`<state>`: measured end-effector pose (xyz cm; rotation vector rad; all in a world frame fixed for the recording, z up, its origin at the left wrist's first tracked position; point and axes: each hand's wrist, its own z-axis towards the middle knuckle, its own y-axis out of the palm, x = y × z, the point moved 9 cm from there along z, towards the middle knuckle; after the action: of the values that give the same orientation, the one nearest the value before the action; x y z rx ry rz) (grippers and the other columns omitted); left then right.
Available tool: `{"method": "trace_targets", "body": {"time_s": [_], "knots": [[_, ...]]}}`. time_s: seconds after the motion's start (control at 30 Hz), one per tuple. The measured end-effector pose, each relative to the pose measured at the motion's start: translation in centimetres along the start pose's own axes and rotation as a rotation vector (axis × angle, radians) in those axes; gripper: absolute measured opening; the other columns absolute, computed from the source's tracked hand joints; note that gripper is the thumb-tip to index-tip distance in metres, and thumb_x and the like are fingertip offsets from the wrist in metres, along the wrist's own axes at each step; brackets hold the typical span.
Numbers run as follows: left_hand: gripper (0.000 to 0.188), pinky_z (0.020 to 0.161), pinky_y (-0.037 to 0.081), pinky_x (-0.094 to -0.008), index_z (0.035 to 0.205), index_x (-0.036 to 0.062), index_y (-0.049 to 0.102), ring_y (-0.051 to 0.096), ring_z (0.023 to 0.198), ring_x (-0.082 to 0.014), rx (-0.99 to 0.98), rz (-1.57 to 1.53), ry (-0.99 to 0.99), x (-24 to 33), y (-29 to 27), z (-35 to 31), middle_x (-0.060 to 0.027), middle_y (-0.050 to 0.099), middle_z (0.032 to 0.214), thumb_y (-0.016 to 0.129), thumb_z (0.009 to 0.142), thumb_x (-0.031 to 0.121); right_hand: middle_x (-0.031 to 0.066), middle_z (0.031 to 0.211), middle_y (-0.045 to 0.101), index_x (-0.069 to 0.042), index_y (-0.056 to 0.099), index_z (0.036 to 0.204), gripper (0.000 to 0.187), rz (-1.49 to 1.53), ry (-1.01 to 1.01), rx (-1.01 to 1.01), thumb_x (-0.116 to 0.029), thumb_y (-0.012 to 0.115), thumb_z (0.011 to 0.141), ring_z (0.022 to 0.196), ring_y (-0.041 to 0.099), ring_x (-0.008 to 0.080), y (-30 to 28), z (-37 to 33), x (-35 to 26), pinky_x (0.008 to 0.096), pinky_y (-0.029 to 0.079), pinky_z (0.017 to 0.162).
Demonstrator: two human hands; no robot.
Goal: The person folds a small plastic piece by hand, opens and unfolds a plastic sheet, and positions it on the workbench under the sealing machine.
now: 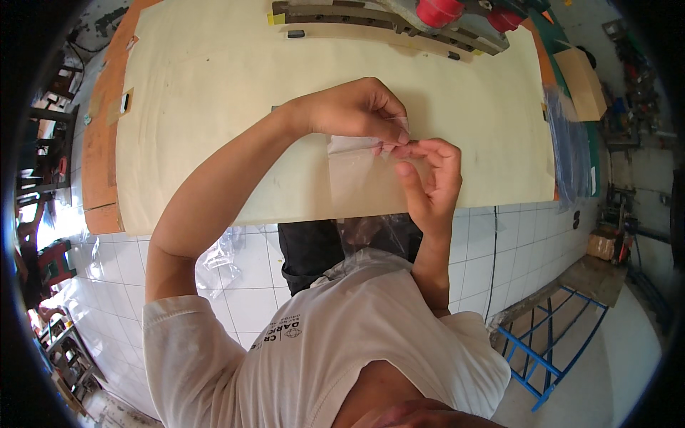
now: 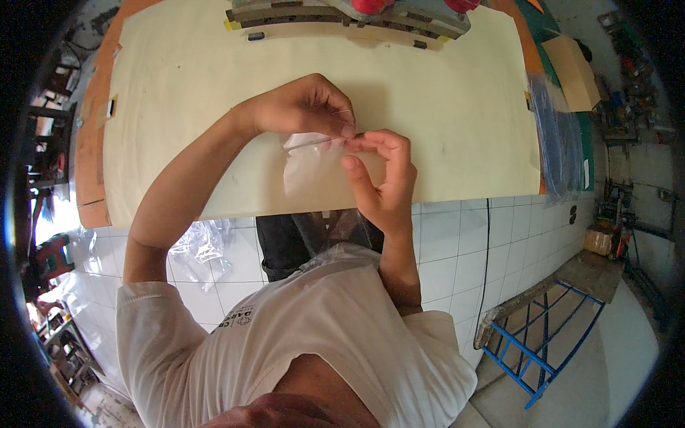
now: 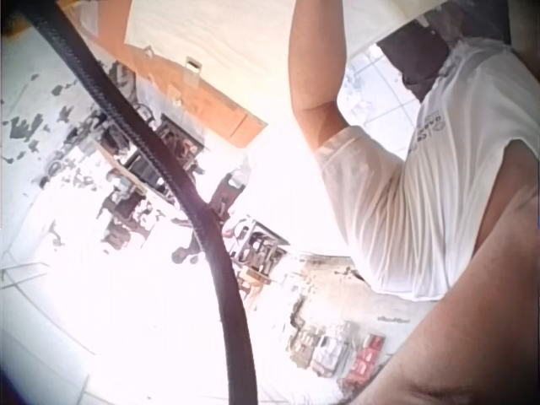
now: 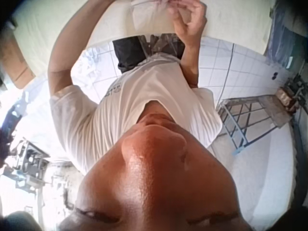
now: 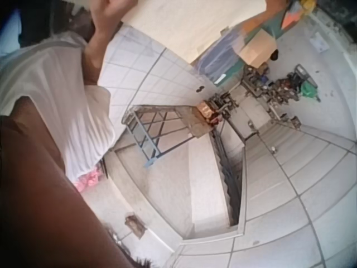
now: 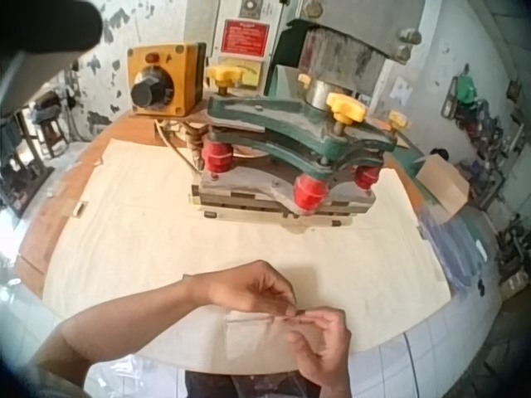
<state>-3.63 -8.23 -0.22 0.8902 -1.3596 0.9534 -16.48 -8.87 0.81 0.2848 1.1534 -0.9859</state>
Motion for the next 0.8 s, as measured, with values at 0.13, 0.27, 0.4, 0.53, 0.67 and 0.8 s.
{"method": "trace_targets", "body": {"time_s": [0.13, 0.27, 0.4, 0.53, 0.67, 0.8], "knots": [[0.014, 0.067, 0.047, -0.0244, 0.09, -0.0034, 0.069, 0.058, 0.072, -0.0072, -0.01, 0.01, 0.003, -0.1, -0.1, -0.1, -0.003, 0.067, 0.078, 0.064, 0.09, 0.01, 0.0138, 0.094, 0.068, 0.002, 0.053, 0.109, 0.03, 0.009, -0.028, 0.006, -0.014, 0.069, 0.089, 0.089, 0.067, 0.0213, -0.4, 0.2, 0.0, 0.0332, 0.051, 0.083], [0.014, 0.067, 0.046, -0.0245, 0.09, -0.0037, 0.069, 0.058, 0.072, -0.0072, -0.003, 0.023, 0.012, 0.0, -0.1, 0.1, -0.0032, 0.067, 0.078, 0.064, 0.09, 0.01, 0.0153, 0.094, 0.068, 0.002, 0.05, 0.112, 0.033, 0.117, -0.003, 0.066, -0.013, 0.068, 0.089, 0.089, 0.067, 0.0212, -0.3, 0.0, 0.1, 0.0333, 0.05, 0.084], [0.014, 0.067, 0.046, -0.0246, 0.09, -0.0038, 0.069, 0.058, 0.073, -0.0074, 0.002, 0.008, 0.003, 0.2, 0.0, -0.1, -0.0035, 0.067, 0.078, 0.064, 0.09, 0.009, 0.0154, 0.095, 0.068, 0.003, 0.05, 0.112, 0.032, 0.072, -0.02, 0.031, -0.012, 0.068, 0.09, 0.089, 0.067, 0.0206, -0.4, 0.0, 0.2, 0.0324, 0.05, 0.084], [0.014, 0.068, 0.047, -0.0248, 0.091, -0.0037, 0.069, 0.059, 0.073, -0.0077, -0.002, 0.008, 0.006, 0.1, -0.1, 0.0, -0.0037, 0.067, 0.077, 0.064, 0.09, 0.009, 0.0143, 0.096, 0.068, 0.002, 0.052, 0.11, 0.028, 0.095, -0.009, 0.035, -0.011, 0.067, 0.09, 0.089, 0.067, 0.0196, 0.0, 0.0, 0.0, 0.0311, 0.05, 0.083], [0.017, 0.068, 0.051, -0.025, 0.087, -0.0044, 0.071, 0.063, 0.07, -0.0103, 0.024, 0.003, 0.001, 0.2, -0.1, 0.0, -0.0064, 0.069, 0.076, 0.062, 0.084, 0.01, 0.0137, 0.096, 0.068, 0.002, 0.055, 0.107, 0.025, 0.04, -0.016, 0.042, -0.011, 0.067, 0.09, 0.088, 0.067, 0.0191, -0.4, -0.1, 0.4, 0.0311, 0.051, 0.083], [0.017, 0.068, 0.051, -0.0249, 0.087, -0.0044, 0.071, 0.062, 0.069, -0.0103, 0.027, 0.015, 0.005, 0.2, -0.2, -0.1, -0.0064, 0.069, 0.076, 0.063, 0.083, 0.011, 0.0137, 0.096, 0.068, 0.002, 0.055, 0.107, 0.026, 0.026, 0.011, 0.012, -0.011, 0.068, 0.089, 0.087, 0.067, 0.0192, 0.0, 0.1, 0.1, 0.0312, 0.051, 0.082]]}}
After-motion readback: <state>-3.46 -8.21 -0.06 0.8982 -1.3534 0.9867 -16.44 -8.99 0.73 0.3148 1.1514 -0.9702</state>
